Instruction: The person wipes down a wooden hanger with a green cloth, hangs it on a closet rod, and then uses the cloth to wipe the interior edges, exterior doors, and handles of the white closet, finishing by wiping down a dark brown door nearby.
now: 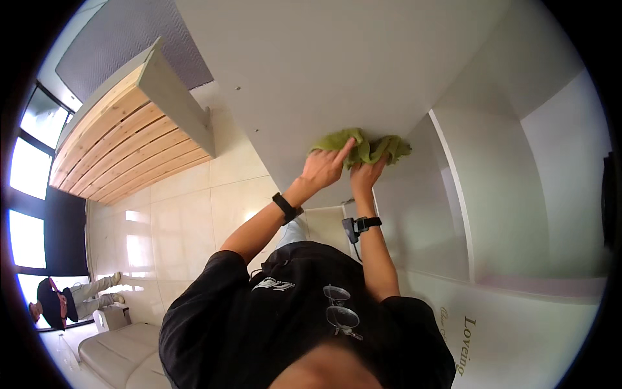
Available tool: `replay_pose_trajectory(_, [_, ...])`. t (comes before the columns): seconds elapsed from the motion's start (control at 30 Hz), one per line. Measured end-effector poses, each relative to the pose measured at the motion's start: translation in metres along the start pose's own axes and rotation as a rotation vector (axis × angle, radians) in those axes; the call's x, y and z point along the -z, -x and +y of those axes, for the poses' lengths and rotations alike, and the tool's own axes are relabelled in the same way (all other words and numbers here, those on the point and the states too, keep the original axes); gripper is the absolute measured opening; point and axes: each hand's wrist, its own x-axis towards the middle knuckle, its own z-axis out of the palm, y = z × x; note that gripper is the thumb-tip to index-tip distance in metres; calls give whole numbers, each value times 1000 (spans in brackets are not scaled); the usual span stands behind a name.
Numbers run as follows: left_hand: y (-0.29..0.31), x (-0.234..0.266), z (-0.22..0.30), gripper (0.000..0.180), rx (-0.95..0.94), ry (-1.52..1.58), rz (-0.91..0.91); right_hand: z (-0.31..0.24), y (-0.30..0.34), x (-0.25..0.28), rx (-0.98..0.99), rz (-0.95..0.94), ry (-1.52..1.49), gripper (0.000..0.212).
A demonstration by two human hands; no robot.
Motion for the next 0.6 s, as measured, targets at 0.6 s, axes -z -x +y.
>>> replay_pose_trajectory(0.6, [131, -2, -104, 67, 99, -223, -189, -36, 41, -66, 660, -321, 79, 50])
